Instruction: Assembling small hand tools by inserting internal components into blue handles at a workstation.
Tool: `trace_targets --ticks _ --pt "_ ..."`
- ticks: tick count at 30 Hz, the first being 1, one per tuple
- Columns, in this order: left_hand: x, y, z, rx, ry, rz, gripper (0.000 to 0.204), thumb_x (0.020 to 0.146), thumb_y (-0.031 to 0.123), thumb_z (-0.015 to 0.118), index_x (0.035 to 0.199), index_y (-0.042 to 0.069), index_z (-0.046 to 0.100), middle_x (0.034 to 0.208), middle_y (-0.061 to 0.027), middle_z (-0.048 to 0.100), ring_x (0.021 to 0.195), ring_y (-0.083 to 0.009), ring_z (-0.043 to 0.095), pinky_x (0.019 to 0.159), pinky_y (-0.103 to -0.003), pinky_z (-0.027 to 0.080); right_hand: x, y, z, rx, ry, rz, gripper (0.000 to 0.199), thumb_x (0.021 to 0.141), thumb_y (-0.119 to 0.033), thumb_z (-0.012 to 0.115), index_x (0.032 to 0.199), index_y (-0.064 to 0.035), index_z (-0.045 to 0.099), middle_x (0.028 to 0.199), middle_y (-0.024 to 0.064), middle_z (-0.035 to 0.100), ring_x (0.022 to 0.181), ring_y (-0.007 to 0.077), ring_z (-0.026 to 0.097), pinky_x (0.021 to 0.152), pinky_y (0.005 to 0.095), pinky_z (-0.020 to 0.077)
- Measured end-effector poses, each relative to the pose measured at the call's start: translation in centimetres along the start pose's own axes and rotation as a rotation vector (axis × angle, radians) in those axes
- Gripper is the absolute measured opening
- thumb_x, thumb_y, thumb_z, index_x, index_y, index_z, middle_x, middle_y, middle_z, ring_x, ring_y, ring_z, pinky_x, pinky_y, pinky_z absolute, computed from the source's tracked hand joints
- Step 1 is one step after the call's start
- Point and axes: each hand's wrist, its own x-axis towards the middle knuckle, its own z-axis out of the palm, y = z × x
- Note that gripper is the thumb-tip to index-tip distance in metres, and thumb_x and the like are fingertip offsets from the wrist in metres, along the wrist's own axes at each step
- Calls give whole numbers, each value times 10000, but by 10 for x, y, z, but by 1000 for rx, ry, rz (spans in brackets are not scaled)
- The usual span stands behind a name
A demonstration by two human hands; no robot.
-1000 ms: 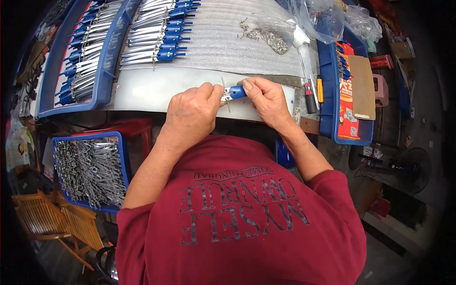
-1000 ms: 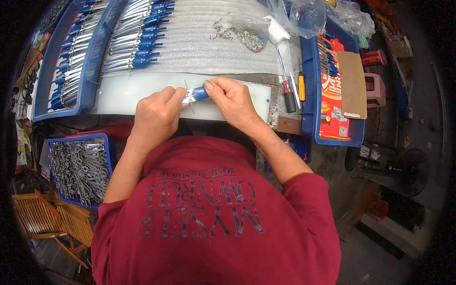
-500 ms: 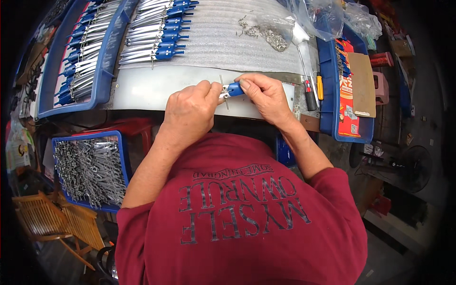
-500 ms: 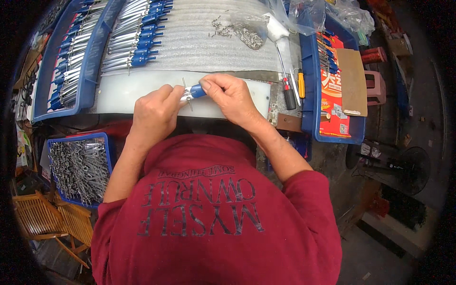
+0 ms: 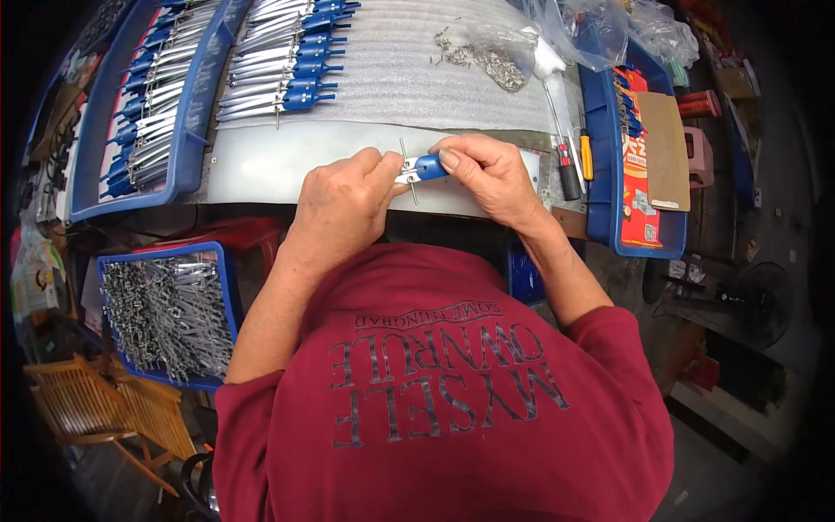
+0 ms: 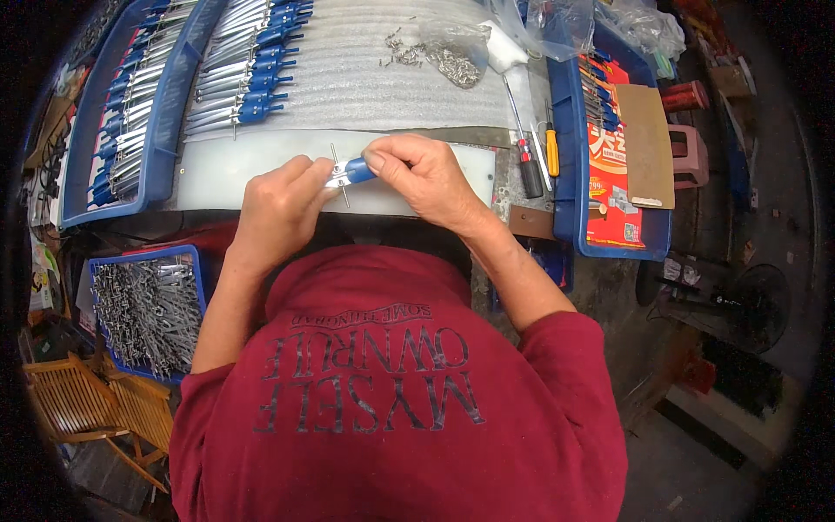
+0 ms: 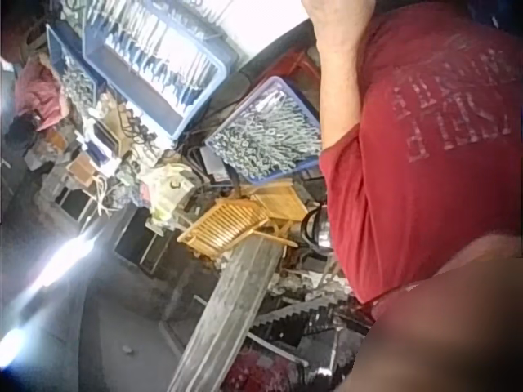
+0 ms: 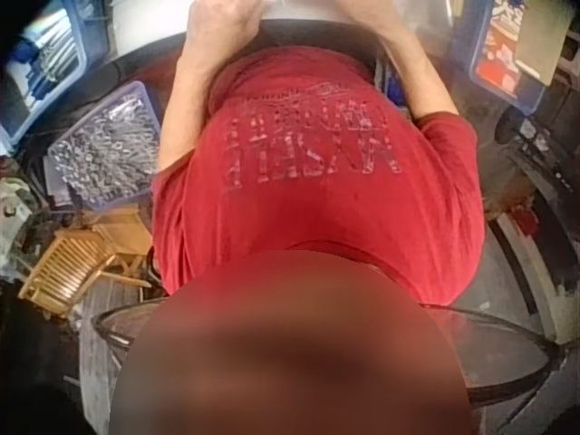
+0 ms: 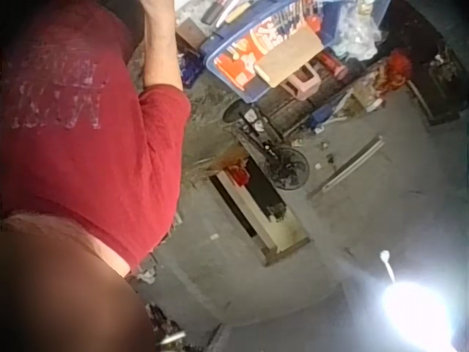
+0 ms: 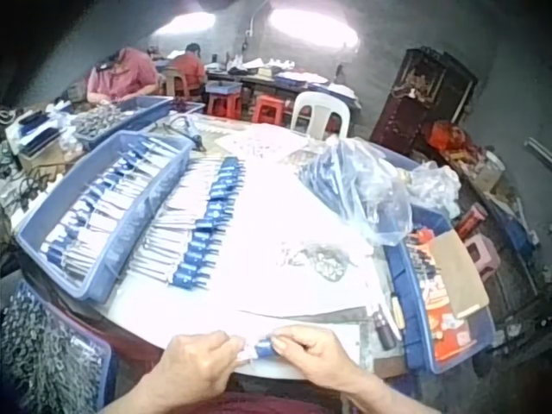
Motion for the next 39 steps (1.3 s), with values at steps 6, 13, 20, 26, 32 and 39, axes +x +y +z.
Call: trace_targets --ticks 6,13,20,26,32,39 --pt "-2 5 4 171 40 -7 201 690 69 599 871 36 518 633 -94 459 543 -266 508 457 -356 400 -3 -3 3 58 25 99 208 862 -191 498 889 -7 592 616 -41 466 537 18 375 472 172 298" --pt "-3 1 5 60 -5 -31 189 698 76 598 867 46 518 641 -95 463 549 -279 504 456 -361 397 -3 -6 0 140 -46 258 225 861 -217 499 873 -13 591 595 -56 437 520 15 350 461 174 284" --pt "-3 4 5 143 -4 -19 176 695 69 590 854 42 519 631 -93 453 545 -264 503 462 -356 399 -2 1 1 -2 -27 108 190 849 -170 513 858 0 598 619 -48 472 564 19 380 486 174 309" --pt "-6 8 10 174 47 -10 189 687 64 590 860 39 519 628 -93 449 546 -261 504 459 -355 399 -4 -2 4 56 4 153 202 862 -182 495 834 4 568 605 -50 431 530 18 353 465 170 290" --pt "-4 6 10 94 41 -18 194 683 60 595 861 36 520 640 -95 461 552 -267 507 464 -357 401 -5 -1 -10 566 -123 420 253 885 -257 453 881 -24 553 576 -64 374 483 22 312 436 175 275" --pt "-5 3 8 68 26 -23 200 684 54 597 868 37 521 637 -98 461 551 -273 508 465 -358 398 -5 -10 -5 119 -110 244 232 851 -244 515 869 -19 570 633 -39 450 529 27 364 466 176 291"
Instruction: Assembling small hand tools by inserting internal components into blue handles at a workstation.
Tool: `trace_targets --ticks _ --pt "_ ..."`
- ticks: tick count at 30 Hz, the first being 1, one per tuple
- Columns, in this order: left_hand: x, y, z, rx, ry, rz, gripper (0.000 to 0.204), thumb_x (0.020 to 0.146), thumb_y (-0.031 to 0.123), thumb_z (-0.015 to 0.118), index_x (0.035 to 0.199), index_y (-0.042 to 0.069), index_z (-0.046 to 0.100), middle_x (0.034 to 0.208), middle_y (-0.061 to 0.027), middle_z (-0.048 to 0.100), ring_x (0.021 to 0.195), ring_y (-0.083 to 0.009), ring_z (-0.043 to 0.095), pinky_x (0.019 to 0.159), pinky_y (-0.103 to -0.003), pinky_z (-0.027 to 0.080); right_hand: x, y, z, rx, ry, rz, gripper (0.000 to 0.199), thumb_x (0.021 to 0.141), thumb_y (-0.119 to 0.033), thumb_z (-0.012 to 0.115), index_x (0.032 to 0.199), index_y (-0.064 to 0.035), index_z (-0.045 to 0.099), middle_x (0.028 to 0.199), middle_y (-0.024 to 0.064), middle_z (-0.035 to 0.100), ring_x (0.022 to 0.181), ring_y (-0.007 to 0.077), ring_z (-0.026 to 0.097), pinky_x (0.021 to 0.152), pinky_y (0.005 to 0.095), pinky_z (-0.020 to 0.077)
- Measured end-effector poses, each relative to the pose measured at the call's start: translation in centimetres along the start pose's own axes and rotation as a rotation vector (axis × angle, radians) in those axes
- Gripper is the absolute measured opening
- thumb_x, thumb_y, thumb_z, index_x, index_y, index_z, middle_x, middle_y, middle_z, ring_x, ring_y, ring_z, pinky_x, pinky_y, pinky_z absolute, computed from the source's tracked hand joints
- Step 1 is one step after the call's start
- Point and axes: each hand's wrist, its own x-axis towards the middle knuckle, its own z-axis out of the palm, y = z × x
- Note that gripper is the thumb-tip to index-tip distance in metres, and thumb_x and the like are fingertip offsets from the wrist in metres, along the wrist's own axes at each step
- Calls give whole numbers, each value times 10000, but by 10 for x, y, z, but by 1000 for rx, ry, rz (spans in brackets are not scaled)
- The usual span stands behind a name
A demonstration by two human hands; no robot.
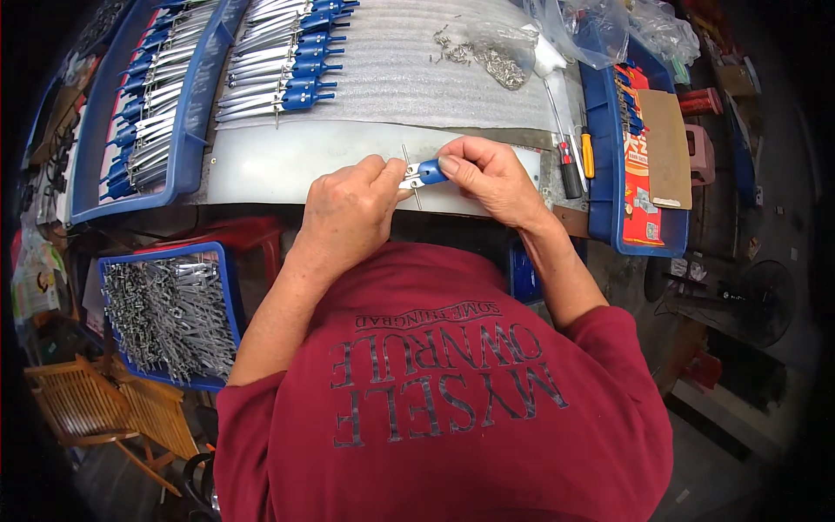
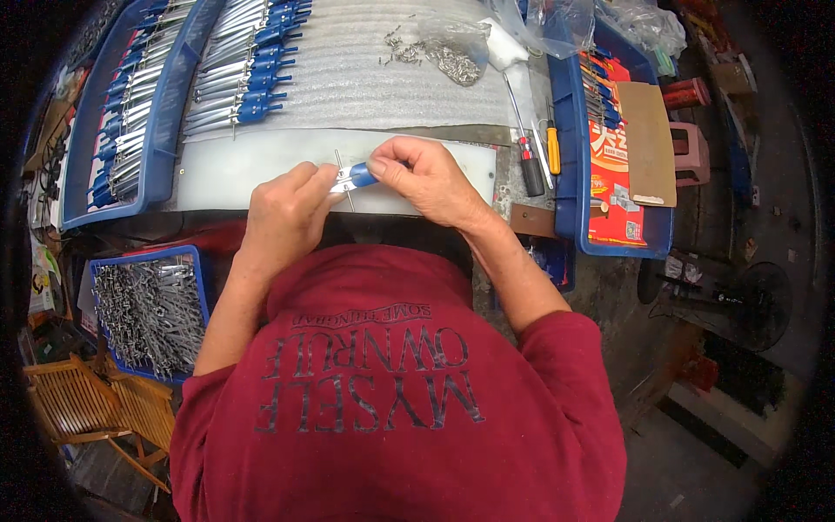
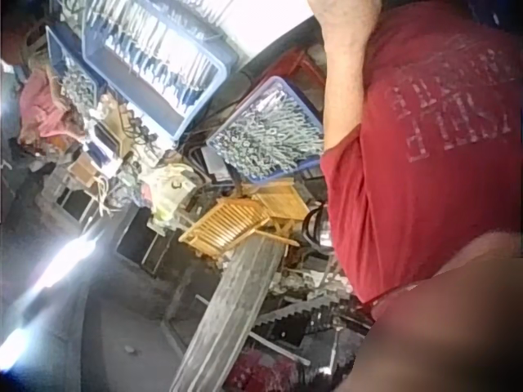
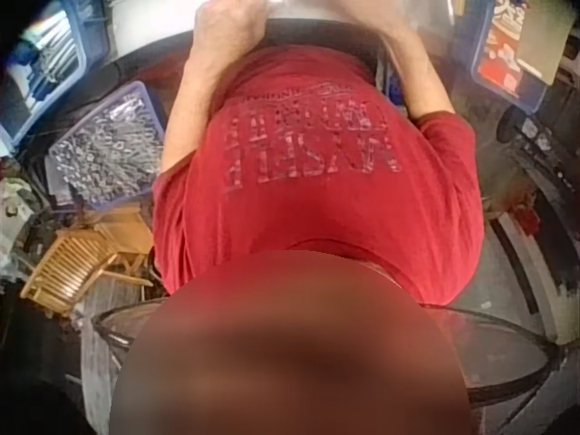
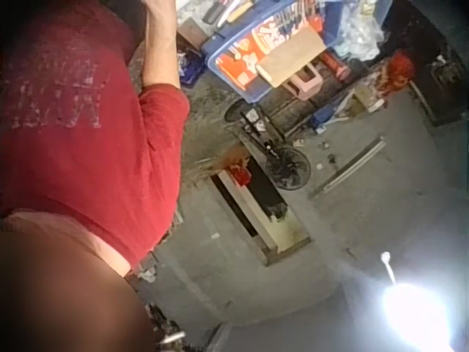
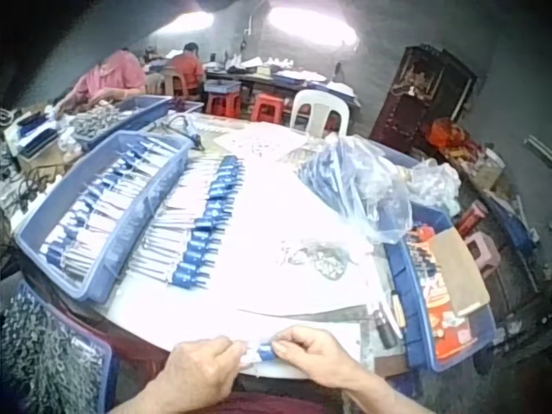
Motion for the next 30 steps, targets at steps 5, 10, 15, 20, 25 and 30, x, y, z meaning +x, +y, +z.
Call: trace_targets --ticks 5,10,15,20,25,30 --pt "0 -6 -4 -103 -37 15 206 682 59 606 870 41 521 640 -98 459 554 -276 503 464 -358 392 1 2 2 -59 -6 -95 200 834 -207 542 854 -12 577 664 -34 489 595 31 405 527 175 329" --pt "-1 1 -4 21 -13 7 205 684 62 607 870 43 521 648 -96 463 557 -276 502 468 -357 394 1 12 8 -97 111 -191 192 837 -195 535 867 -10 572 661 -38 480 597 32 405 535 174 332" --pt "-1 -3 -3 -11 -14 -9 202 686 60 605 869 40 521 652 -99 466 558 -274 503 468 -358 394 2 7 1 96 -1 21 208 849 -218 518 877 -19 573 640 -47 461 570 21 376 504 171 310" --pt "-1 -4 -6 -87 -53 -17 183 698 61 601 861 46 521 649 -103 461 554 -280 498 470 -360 386 2 2 3 -23 9 -51 206 852 -216 514 871 -19 571 629 -51 448 564 17 359 495 171 299" --pt "-1 -4 -5 -105 -34 -3 174 700 64 600 853 48 517 643 -102 456 550 -281 496 465 -361 382 0 0 2 -110 10 -99 176 818 -159 535 821 14 566 666 -2 515 638 65 433 571 216 369" --pt "-1 2 -4 60 -7 9 176 694 62 593 850 48 511 635 -101 448 550 -280 498 467 -359 391 1 4 4 -177 70 -167 173 816 -156 534 814 15 560 660 2 512 630 65 428 567 218 367"
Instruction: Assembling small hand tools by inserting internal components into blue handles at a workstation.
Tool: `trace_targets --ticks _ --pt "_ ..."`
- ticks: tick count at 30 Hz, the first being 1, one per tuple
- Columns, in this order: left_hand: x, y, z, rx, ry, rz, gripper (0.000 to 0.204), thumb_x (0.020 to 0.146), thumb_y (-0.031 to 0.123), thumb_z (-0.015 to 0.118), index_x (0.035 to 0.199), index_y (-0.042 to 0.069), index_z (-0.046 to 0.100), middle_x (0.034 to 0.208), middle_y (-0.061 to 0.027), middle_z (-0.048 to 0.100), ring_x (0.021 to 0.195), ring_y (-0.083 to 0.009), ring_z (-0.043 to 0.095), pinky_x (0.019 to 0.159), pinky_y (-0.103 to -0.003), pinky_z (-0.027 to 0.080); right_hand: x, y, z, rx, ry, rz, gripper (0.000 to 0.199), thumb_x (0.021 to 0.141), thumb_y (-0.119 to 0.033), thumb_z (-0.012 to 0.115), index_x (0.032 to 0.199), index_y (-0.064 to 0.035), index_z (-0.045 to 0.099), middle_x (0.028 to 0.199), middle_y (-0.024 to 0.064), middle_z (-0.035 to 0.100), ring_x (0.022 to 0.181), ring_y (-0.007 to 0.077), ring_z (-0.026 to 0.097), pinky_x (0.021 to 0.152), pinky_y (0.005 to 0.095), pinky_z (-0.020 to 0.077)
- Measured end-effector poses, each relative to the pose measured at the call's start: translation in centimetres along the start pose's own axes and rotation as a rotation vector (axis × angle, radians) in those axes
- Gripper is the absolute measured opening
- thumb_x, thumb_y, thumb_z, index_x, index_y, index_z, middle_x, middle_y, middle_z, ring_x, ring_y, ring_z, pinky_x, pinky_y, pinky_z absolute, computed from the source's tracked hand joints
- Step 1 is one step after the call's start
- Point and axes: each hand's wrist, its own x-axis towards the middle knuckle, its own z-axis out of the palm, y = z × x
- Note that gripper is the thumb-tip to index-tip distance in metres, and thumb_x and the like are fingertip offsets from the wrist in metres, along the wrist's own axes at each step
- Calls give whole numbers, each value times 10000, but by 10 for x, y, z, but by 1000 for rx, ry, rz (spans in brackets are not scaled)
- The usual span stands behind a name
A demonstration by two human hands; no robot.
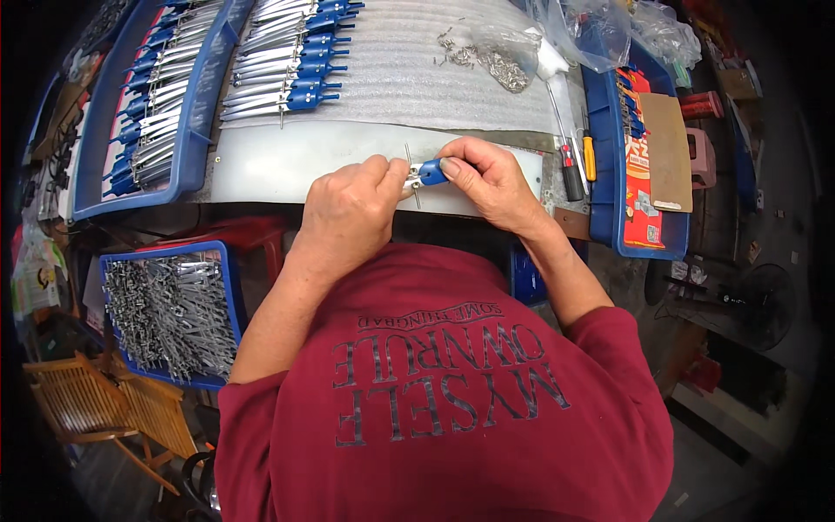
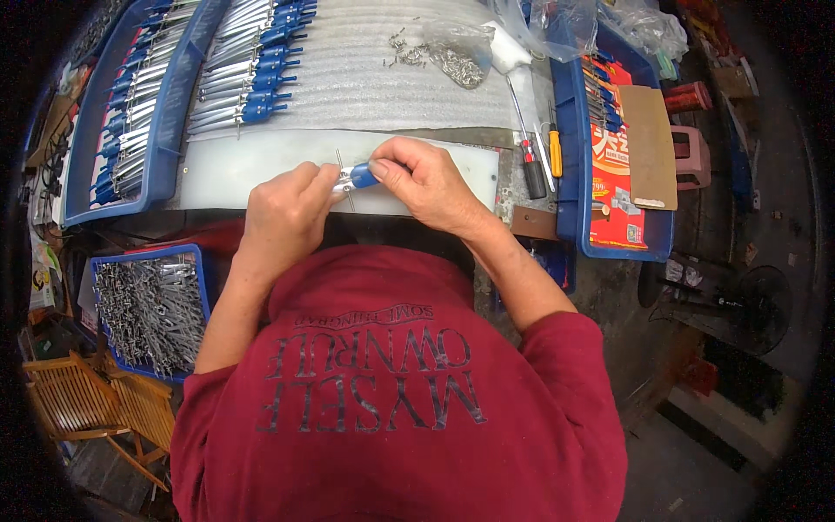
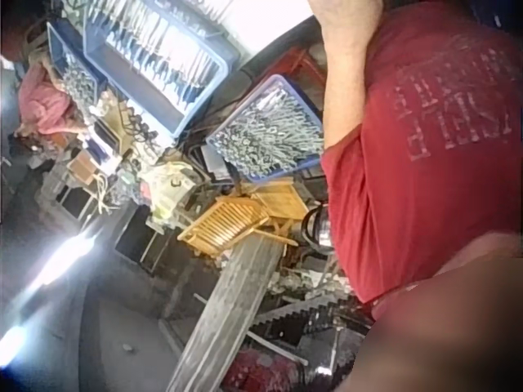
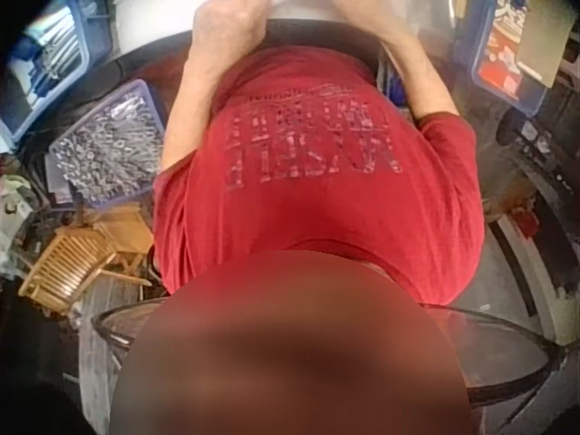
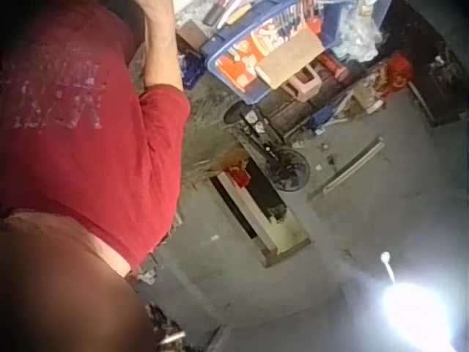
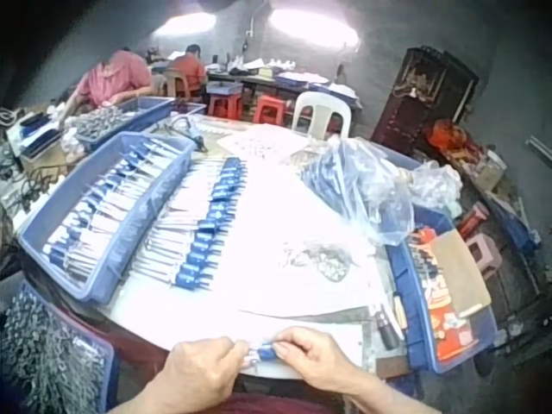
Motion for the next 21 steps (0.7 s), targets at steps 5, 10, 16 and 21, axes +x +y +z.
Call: trace_targets --ticks 5,10,16,21 --pt "1 -5 -2 -92 -20 26 182 690 74 593 851 52 512 635 -95 451 554 -281 505 464 -362 395 0 -2 -4 219 -80 221 169 817 -157 538 775 7 542 657 -28 485 631 50 407 556 210 356" --pt "-1 -11 -6 -194 -48 75 192 683 85 607 854 51 528 644 -90 471 548 -272 512 454 -352 402 -1 -9 -7 122 -159 133 143 827 -174 533 813 -33 541 643 -69 447 571 15 354 489 174 286" --pt "1 -10 -13 -154 -21 83 185 681 84 606 843 56 523 629 -84 467 524 -265 508 447 -348 401 -1 -14 -6 16 -163 93 165 819 -184 560 796 -21 544 656 -57 466 591 29 374 508 180 306" --pt "3 -5 -11 -42 35 27 171 687 92 603 829 57 514 619 -83 457 511 -269 503 445 -353 401 3 -6 -3 -18 -29 15 188 843 -193 526 788 -14 547 655 -55 467 587 30 369 509 182 305"
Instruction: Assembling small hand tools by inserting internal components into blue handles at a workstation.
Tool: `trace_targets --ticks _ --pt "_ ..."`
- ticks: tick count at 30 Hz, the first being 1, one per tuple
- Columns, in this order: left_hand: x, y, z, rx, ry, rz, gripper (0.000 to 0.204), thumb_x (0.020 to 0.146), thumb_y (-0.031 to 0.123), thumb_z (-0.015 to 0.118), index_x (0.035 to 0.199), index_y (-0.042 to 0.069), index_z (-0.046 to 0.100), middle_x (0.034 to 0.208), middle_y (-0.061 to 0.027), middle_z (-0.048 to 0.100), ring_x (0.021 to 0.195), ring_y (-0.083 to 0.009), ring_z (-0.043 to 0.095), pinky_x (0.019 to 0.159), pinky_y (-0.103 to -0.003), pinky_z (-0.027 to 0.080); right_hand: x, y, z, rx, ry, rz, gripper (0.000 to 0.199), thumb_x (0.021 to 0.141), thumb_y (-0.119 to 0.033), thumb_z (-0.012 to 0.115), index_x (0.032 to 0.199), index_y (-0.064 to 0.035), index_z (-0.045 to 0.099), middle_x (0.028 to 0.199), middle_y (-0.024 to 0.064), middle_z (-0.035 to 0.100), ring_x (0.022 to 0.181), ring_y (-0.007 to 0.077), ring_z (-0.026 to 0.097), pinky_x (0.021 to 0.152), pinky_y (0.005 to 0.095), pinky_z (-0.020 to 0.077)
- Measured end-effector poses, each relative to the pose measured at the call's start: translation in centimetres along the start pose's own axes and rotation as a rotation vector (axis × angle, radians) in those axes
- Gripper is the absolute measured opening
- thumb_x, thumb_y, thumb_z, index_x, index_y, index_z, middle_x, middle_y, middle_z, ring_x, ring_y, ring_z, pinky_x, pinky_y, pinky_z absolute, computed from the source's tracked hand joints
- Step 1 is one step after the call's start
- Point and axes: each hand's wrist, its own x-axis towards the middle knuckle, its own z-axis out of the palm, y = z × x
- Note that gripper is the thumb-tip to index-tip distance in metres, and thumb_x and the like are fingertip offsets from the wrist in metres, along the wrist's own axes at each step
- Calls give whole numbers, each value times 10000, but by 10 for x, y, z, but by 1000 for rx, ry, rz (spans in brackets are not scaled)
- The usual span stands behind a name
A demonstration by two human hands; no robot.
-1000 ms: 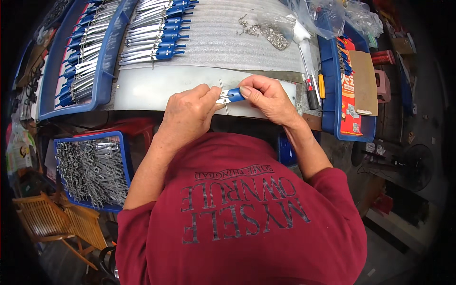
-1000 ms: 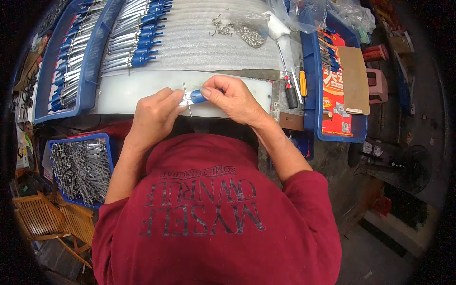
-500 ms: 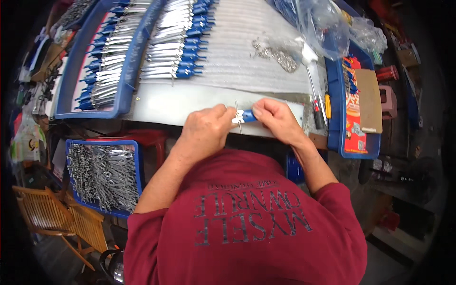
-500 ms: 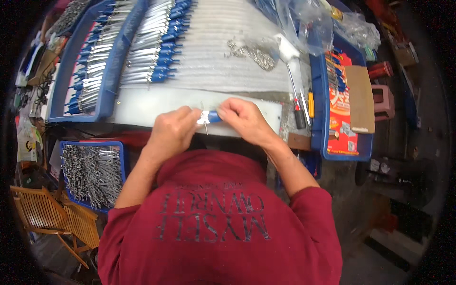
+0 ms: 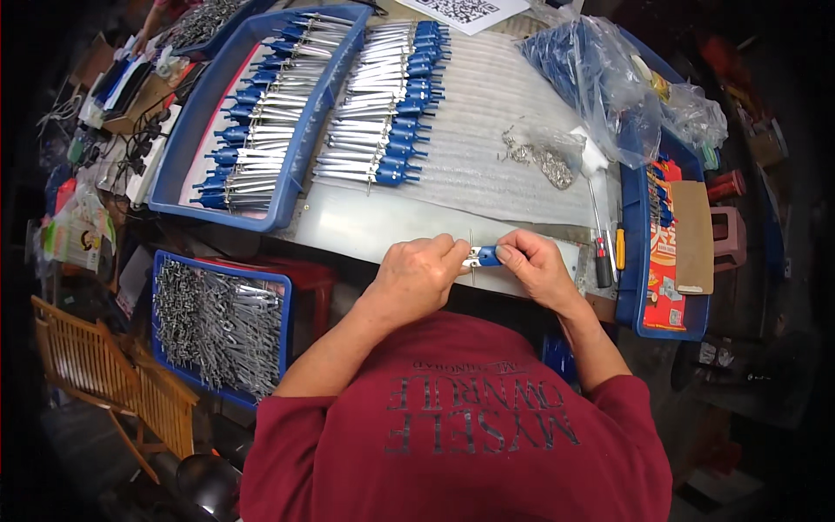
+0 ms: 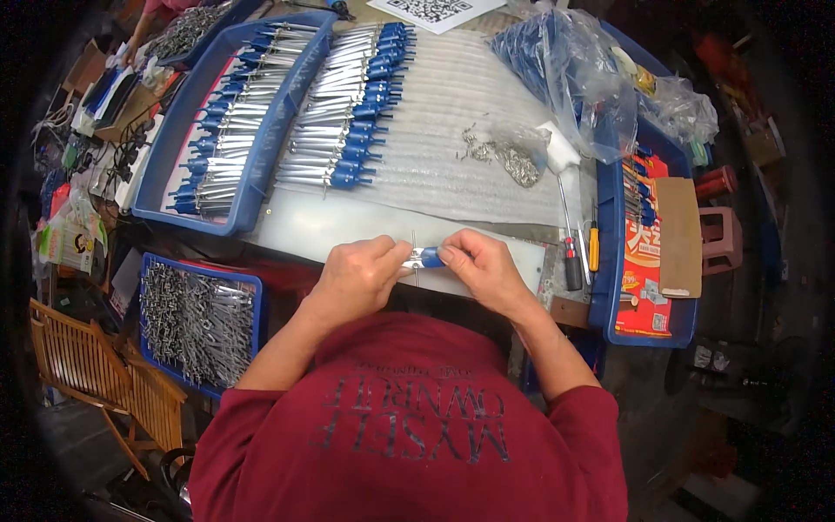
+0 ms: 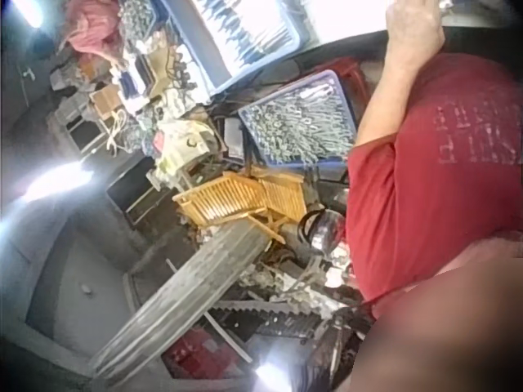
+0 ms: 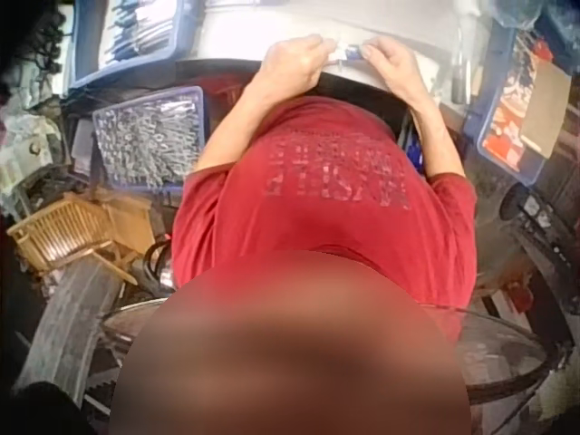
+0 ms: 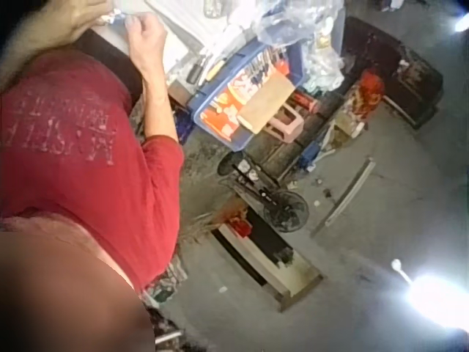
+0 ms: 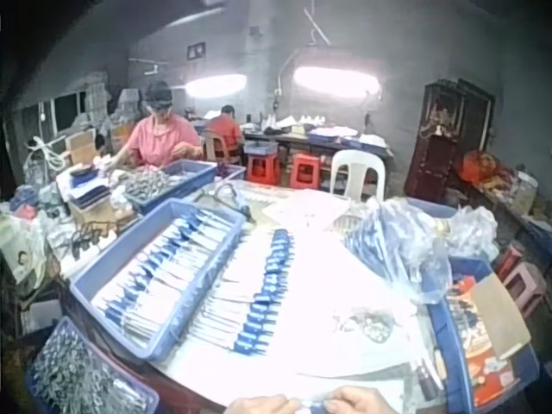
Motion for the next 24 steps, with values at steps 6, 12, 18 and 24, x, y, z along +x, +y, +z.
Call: trace_targets --ticks 6,12,18,24 --pt "5 -12 -5 -129 -37 62 202 688 95 615 859 45 519 634 -84 477 549 -266 517 472 -360 411 4 -4 -2 118 -65 28 210 862 -207 502 825 -9 560 635 -66 424 579 31 356 514 171 304" --pt "11 -37 -16 -58 71 28 227 689 74 619 896 23 541 706 -106 532 605 -275 540 504 -342 426 6 11 5 53 314 -156 282 869 -200 490 1015 37 534 714 -27 472 623 48 397 556 188 341" --pt "29 -84 -38 133 193 0 209 691 74 617 880 32 540 709 -107 535 623 -276 541 534 -349 433 1 27 6 -209 344 -187 171 817 -125 530 906 17 561 756 127 564 643 218 541 586 292 417" --pt "47 -123 -39 283 268 -17 189 683 78 619 855 48 547 691 -100 537 670 -267 539 593 -366 430 2 29 9 -263 344 -252 129 798 -102 534 862 7 561 745 136 556 643 254 540 575 304 420"
